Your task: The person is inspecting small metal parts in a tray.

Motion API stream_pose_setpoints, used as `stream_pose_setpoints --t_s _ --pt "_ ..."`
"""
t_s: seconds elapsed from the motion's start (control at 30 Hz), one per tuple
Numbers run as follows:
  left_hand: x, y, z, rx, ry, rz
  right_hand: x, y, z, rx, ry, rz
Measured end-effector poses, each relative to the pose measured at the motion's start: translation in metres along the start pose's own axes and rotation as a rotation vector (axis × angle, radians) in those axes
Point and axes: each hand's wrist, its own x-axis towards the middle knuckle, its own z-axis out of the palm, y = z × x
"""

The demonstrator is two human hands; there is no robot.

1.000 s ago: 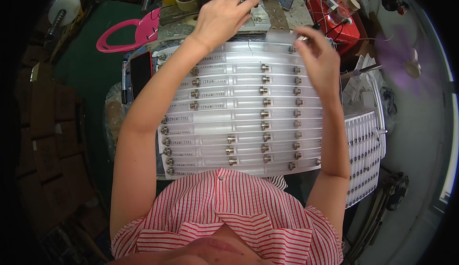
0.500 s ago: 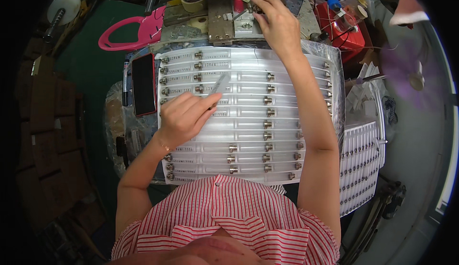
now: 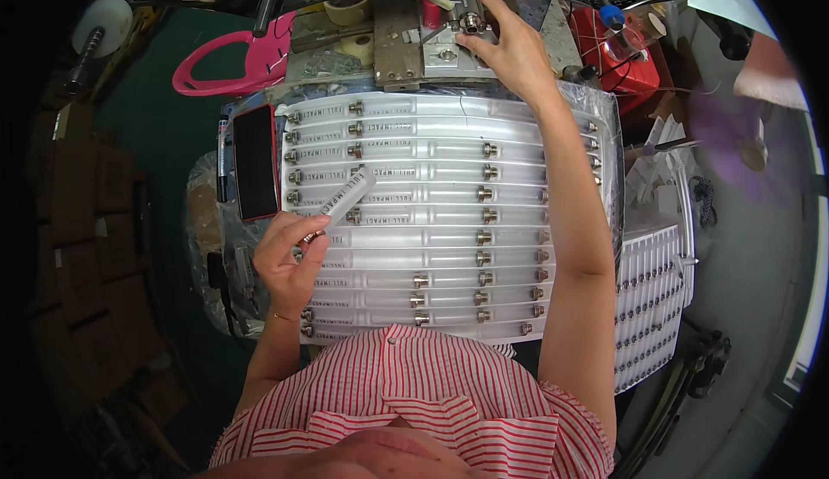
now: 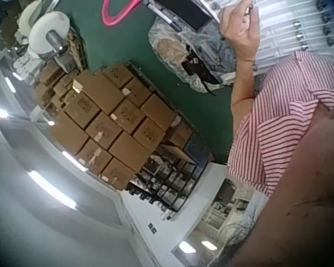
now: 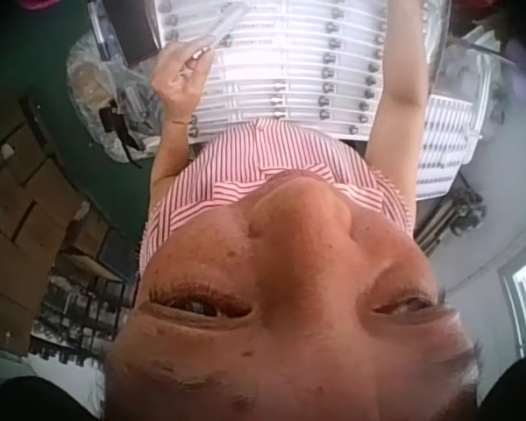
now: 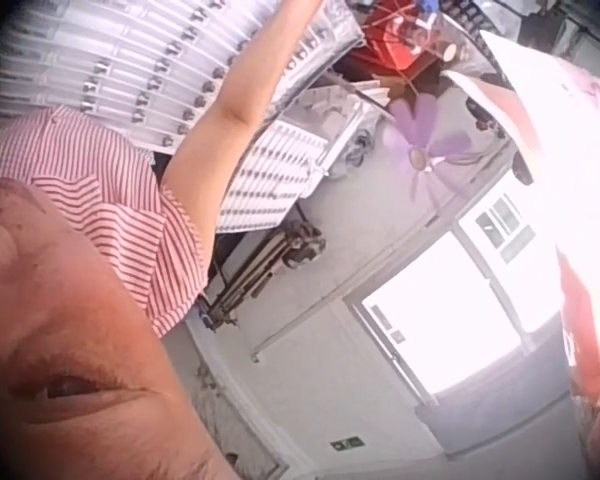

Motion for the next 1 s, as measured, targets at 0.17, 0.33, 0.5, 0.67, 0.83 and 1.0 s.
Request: stream_pose_setpoints --t_s 0.17,0.33,0.5,0.67,0.83,1.0 --pt "0.0013 0.0021 0.0044 0.047 -0.023 -0.005 -0.0011 0.0009 0.0001 0.010 0.033 -0.058" --pt "0.0025 0.0013 0.0062 0.049 -0.017 -0.010 -0.0007 -0.0019 -0.0016 0.005 -0.008 -0.012" --pt "0.0019 0.0023 0.0069 0.045 -0.028 -0.014 -0.0008 0.0031 -0.0005 0.015 0.014 -0.061" --pt "0.0010 0.0011 0.0064 0.042 -0.031 -0.010 -0.0003 -0.0016 -0.0022 -0.002 -0.012 -0.019" --pt "0.0033 0.0019 0.0060 0.039 -0.029 0.001 -0.0002 -0.0026 -0.0031 -0.034 0.000 -0.049" --pt "0.0039 0.0003 0.0053 0.017 -0.035 0.010 0.0011 -0.0012 -0.0027 -0.037 0.005 -0.072"
